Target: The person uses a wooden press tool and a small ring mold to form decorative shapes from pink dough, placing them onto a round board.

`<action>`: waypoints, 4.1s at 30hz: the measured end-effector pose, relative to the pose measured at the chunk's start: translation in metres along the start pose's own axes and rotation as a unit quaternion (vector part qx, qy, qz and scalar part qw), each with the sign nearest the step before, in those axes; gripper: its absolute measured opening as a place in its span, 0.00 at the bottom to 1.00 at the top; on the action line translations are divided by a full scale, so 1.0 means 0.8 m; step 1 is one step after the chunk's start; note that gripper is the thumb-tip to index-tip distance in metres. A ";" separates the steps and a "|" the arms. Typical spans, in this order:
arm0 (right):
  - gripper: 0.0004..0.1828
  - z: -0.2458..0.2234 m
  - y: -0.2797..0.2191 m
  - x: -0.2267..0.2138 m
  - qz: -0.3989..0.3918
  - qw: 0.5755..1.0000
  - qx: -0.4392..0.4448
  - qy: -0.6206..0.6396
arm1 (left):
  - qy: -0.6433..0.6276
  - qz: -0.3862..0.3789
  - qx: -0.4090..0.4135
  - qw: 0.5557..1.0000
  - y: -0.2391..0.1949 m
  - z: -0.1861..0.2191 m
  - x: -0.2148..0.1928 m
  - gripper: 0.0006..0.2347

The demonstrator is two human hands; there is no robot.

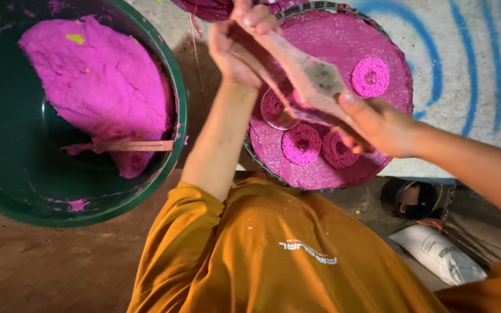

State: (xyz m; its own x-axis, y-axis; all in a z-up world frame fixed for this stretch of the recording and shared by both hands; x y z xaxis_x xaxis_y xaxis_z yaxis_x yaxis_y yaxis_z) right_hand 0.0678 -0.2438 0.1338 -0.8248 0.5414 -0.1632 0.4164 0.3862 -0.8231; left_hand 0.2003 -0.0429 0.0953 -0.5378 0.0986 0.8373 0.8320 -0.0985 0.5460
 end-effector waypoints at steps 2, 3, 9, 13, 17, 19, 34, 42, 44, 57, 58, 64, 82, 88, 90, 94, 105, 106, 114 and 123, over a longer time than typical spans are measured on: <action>0.44 0.004 -0.010 -0.022 0.042 0.998 0.003 -0.040 | -0.010 0.006 0.014 1.000 0.006 -0.020 -0.005 0.09; 0.43 0.009 -0.014 -0.031 0.064 0.996 0.004 -0.059 | -0.006 -0.015 0.022 1.000 0.014 -0.023 -0.003 0.12; 0.47 0.026 0.006 -0.032 0.041 0.990 -0.131 0.042 | 0.134 0.056 -0.094 0.985 0.038 -0.018 -0.008 0.25; 0.46 0.036 0.001 -0.030 0.035 0.979 -0.198 0.037 | 0.348 0.237 -0.380 0.824 -0.058 -0.034 -0.042 0.40; 0.44 0.040 0.007 -0.033 0.070 0.964 -0.255 0.038 | 0.366 0.204 -0.471 0.776 -0.117 -0.048 -0.038 0.42; 0.44 0.037 0.012 -0.038 0.098 0.953 -0.286 0.036 | 0.418 0.202 -0.450 0.763 -0.123 -0.033 -0.030 0.36; 0.50 0.082 -0.050 0.013 0.215 0.801 -0.498 0.253 | 0.893 -0.113 -0.340 0.272 -0.084 -0.069 0.092 0.35; 0.47 0.134 -0.081 0.037 0.269 0.752 -0.521 0.302 | 0.847 -0.117 -0.401 0.329 -0.089 -0.101 0.072 0.07; 0.51 0.145 -0.086 0.037 0.293 0.756 -0.506 0.296 | 0.824 -0.096 -0.441 0.342 -0.086 -0.103 0.062 0.04; 0.52 0.258 -0.106 0.016 0.388 0.691 -0.488 0.366 | 0.646 0.081 -0.171 0.739 -0.096 0.234 0.213 0.10; 0.52 0.257 -0.103 0.014 0.379 0.695 -0.490 0.367 | 0.712 0.095 -0.174 0.674 -0.100 0.233 0.216 0.10; 0.50 0.243 -0.090 0.011 0.353 0.696 -0.505 0.370 | 0.876 -0.054 -0.317 0.359 -0.086 0.059 0.199 0.32; 0.53 0.248 -0.086 0.013 0.366 0.697 -0.498 0.365 | 0.813 -0.107 -0.422 0.387 -0.089 -0.035 0.101 0.46; 0.54 0.262 -0.102 0.012 0.394 0.685 -0.501 0.354 | 0.835 -0.169 -0.390 0.349 -0.054 -0.072 0.126 0.47; 0.54 0.263 -0.107 0.014 0.391 0.685 -0.505 0.351 | 0.836 -0.161 -0.395 0.344 -0.054 -0.069 0.128 0.46; 0.56 0.268 -0.108 0.023 0.401 0.691 -0.487 0.353 | 0.831 -0.146 -0.408 0.348 -0.077 -0.052 0.121 0.46; 0.56 0.254 -0.103 0.026 0.406 0.703 -0.477 0.337 | 0.855 -0.173 -0.372 0.318 -0.103 -0.058 0.122 0.32; 0.56 0.251 -0.102 0.027 0.402 0.704 -0.479 0.336 | 0.862 -0.182 -0.354 0.313 -0.105 -0.062 0.128 0.27; 0.55 0.245 -0.103 0.026 0.401 0.705 -0.488 0.322 | 0.882 -0.191 -0.337 0.268 -0.116 -0.088 0.119 0.15; 0.54 0.248 -0.105 0.024 0.409 0.704 -0.485 0.318 | 0.876 -0.189 -0.337 0.290 -0.113 -0.085 0.120 0.15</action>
State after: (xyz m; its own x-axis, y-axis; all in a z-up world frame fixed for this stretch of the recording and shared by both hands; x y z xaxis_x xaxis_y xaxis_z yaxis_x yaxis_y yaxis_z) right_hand -0.0588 -0.4135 0.0917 0.0525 0.9852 0.1632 0.9726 -0.0876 0.2154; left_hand 0.0644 -0.0919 0.1283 -0.3079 -0.3671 -0.8778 0.7700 -0.6381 -0.0033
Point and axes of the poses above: each hand's wrist, its own y-axis towards the middle knuckle, its own x-axis out of the palm, z = x × y, the point moved 10 cm from there along y, towards the middle knuckle, and after that the axes turned 14 degrees about -z, right-handed, at the moved point
